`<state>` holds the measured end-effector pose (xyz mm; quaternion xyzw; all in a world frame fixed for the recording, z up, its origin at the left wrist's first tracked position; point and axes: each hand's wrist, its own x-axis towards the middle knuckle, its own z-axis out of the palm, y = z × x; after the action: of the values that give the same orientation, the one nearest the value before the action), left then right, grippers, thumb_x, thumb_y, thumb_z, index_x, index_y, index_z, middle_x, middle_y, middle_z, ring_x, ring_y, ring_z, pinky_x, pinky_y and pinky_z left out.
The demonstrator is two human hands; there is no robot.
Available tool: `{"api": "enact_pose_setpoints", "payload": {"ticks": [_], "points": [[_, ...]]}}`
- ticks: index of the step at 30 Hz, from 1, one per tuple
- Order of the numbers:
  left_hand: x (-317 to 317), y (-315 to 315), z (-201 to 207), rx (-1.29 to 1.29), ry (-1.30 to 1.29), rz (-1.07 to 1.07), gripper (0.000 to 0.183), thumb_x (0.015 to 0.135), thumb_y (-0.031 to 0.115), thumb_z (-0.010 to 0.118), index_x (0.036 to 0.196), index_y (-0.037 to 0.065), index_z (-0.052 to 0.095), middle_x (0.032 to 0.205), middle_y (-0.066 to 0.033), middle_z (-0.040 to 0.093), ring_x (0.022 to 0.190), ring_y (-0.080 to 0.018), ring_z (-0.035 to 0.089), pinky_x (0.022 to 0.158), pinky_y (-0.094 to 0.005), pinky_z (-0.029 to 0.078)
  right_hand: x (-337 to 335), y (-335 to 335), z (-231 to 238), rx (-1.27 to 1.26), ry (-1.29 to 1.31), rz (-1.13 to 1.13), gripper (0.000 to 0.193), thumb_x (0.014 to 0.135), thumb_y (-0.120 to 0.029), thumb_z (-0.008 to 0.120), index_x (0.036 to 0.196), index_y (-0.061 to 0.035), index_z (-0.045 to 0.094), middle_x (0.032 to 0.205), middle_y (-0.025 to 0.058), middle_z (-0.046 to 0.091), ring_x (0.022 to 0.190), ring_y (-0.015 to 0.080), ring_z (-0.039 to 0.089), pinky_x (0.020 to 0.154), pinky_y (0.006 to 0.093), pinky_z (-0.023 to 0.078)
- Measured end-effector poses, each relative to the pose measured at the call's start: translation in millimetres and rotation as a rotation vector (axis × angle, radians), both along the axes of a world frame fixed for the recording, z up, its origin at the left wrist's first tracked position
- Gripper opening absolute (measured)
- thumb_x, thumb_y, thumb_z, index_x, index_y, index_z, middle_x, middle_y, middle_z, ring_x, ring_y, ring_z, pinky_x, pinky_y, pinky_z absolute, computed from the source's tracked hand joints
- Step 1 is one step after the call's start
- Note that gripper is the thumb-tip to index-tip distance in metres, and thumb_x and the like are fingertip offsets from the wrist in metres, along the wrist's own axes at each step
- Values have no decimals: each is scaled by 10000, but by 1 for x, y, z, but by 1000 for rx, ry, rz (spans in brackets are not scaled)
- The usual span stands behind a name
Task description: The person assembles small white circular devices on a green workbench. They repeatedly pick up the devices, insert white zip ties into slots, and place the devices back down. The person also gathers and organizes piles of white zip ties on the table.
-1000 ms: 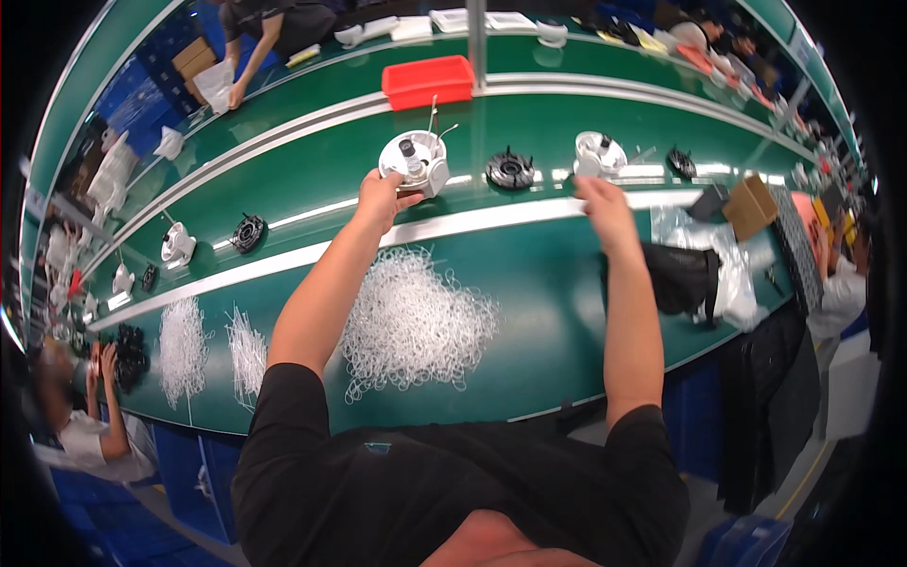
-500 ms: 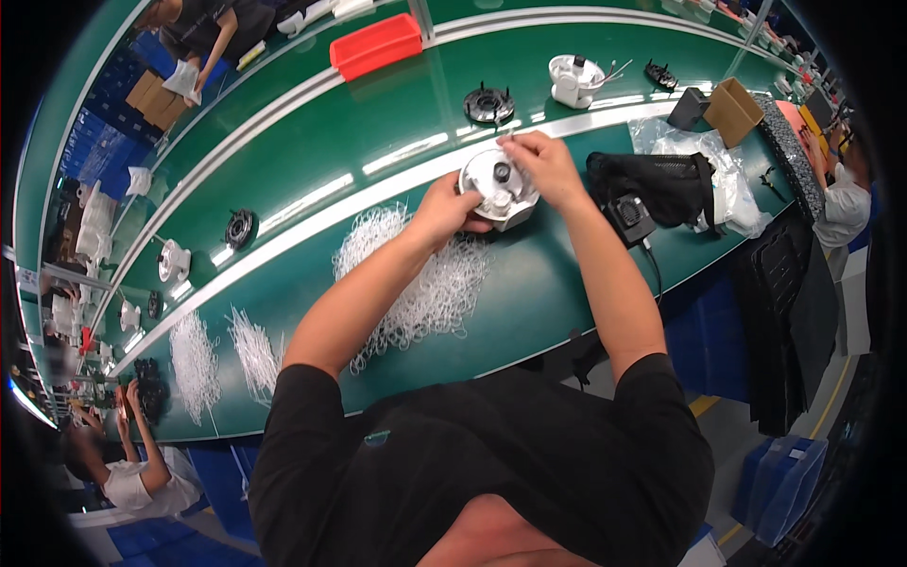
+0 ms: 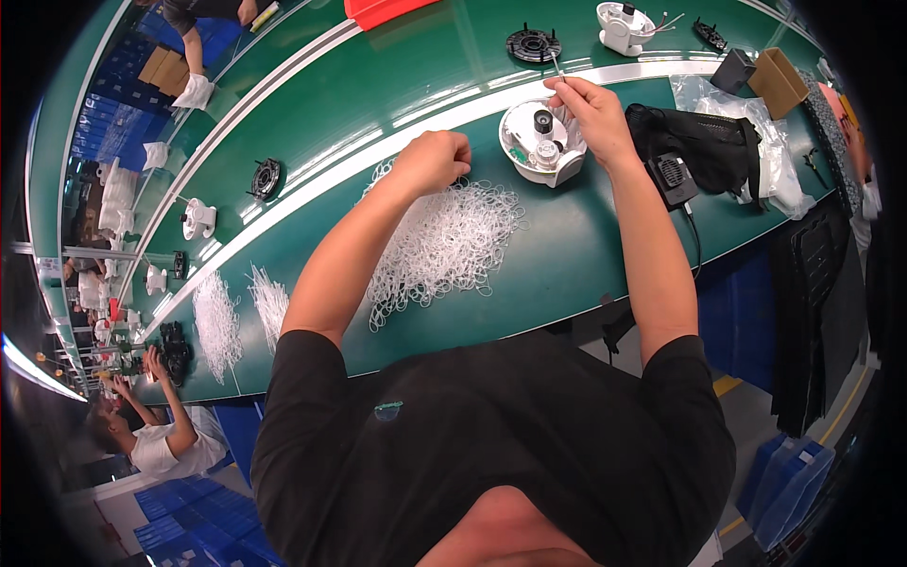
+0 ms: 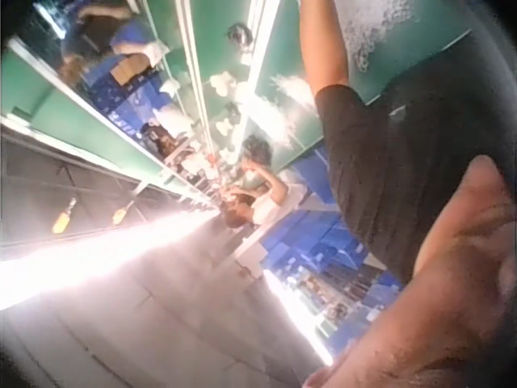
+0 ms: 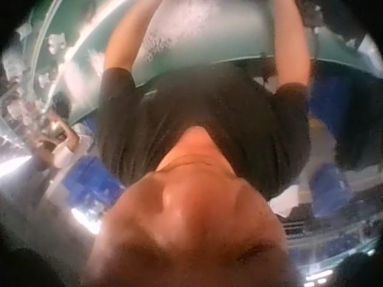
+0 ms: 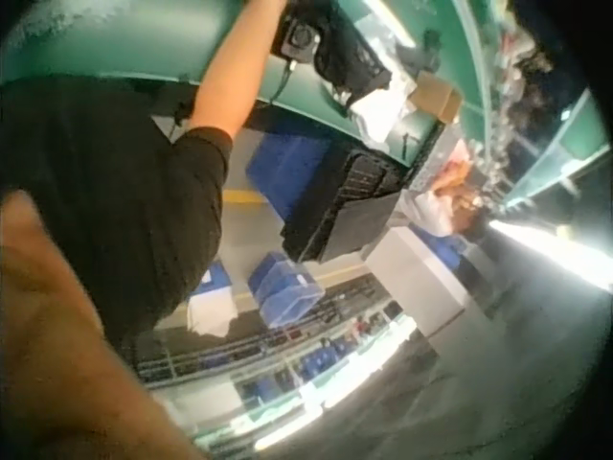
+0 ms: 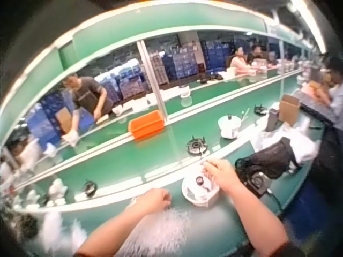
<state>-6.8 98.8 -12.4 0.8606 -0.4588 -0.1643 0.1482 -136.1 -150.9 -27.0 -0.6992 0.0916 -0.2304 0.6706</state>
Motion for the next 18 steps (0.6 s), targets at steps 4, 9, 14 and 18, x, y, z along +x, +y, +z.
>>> {"api": "enact_pose_setpoints", "payload": {"ticks": [4, 9, 14, 18], "points": [[-9, -3, 12, 140, -150, 200, 209, 785, 242, 787, 838, 67, 685, 832, -123, 711, 798, -283, 681, 707, -406, 523, -3, 2, 1, -6, 16, -12, 268, 996, -212, 596, 1140, -14, 705, 857, 21, 675, 845, 78, 598, 778, 234, 462], [-8, -6, 9, 265, -90, 209, 223, 771, 268, 792, 818, 72, 697, 843, -123, 719, 825, -298, 687, 713, -415, 530, -3, -1, -1, -62, 29, -15, 266, 994, -213, 601, 1128, -12, 711, 855, 17, 673, 846, 76, 596, 777, 232, 459], [-5, -7, -1, 264, -84, 160, 133, 797, 194, 726, 824, 66, 701, 863, -139, 720, 854, -314, 688, 733, -428, 534, -2, 0, -1, -60, 25, -14, 261, 990, -213, 609, 1117, -8, 712, 852, 18, 670, 843, 77, 593, 775, 232, 459], [-6, -9, -4, 274, -125, 114, 102, 816, 159, 671, 853, 70, 702, 876, -149, 717, 867, -330, 683, 752, -430, 534, 0, -2, -3, -95, 37, -25, 261, 987, -214, 615, 1112, -5, 711, 855, 19, 669, 837, 82, 595, 765, 234, 463]]}}
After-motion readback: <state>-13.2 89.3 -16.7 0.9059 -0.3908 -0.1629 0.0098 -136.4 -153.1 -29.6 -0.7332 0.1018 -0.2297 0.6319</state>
